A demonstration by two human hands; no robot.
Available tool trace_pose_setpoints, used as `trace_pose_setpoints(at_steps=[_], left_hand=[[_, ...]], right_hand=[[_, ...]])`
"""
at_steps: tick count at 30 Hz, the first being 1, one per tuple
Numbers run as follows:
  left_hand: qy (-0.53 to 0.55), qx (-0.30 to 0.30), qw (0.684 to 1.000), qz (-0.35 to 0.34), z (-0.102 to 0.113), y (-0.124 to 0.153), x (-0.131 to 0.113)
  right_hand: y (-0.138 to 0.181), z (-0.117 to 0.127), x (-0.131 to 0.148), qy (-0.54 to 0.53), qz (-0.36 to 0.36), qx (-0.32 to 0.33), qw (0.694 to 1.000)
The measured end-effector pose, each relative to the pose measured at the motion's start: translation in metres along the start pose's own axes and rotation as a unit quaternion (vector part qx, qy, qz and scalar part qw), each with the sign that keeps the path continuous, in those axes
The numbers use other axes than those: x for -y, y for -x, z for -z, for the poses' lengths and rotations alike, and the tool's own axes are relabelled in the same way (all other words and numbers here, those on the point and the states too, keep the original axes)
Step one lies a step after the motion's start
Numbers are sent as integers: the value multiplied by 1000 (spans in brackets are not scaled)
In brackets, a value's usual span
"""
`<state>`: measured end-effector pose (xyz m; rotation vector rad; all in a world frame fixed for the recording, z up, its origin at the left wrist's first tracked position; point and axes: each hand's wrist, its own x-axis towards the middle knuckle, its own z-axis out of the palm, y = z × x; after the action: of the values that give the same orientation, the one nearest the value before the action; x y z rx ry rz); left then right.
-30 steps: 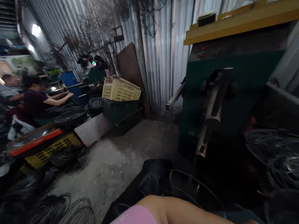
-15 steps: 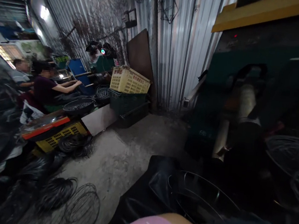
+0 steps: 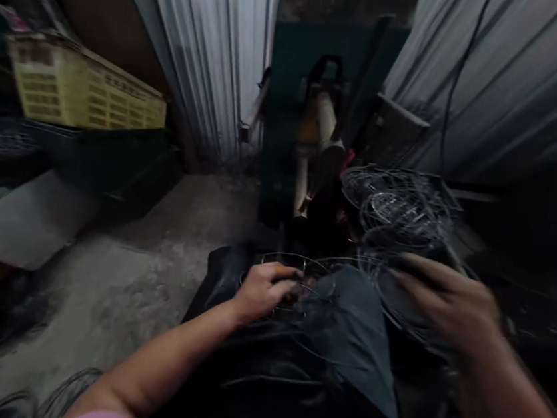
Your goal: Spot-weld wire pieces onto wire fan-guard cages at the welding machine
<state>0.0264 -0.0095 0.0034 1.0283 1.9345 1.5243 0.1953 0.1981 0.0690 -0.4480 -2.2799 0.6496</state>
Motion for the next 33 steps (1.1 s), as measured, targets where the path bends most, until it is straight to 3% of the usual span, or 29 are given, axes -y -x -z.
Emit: trace_pose_setpoints(at_steps=[3, 5, 7, 11, 13, 18, 24, 27, 33], left_hand=[[-83, -55, 995, 1, 32, 16, 31], [-153, -121, 981, -16, 42, 21, 50], [-198, -145, 969, -6, 47, 20, 66], [-164, -50, 983, 66, 51, 13, 91], [-141, -31, 987, 71, 52, 12, 95], [-149, -40, 988, -31, 64, -4, 81], [-267, -91, 935, -213, 77, -50, 46], [-306, -105, 911, -254, 71, -67, 39], [-324, -116, 891, -296, 51, -92, 48]], right_hand=[[-26, -59, 7, -59, 42, 107, 992], [-39, -91, 20, -75, 55, 159, 983], [-48, -111, 33, -72, 62, 187, 978], [-56, -118, 47, -84, 66, 219, 970], [-60, -113, 48, -105, 60, 234, 965], [-76, -96, 47, -156, 24, 258, 953], [-84, -89, 24, -202, -44, 189, 960], [-76, -101, 2, -221, -72, 129, 964], [-61, -132, -28, -241, -98, -53, 964]])
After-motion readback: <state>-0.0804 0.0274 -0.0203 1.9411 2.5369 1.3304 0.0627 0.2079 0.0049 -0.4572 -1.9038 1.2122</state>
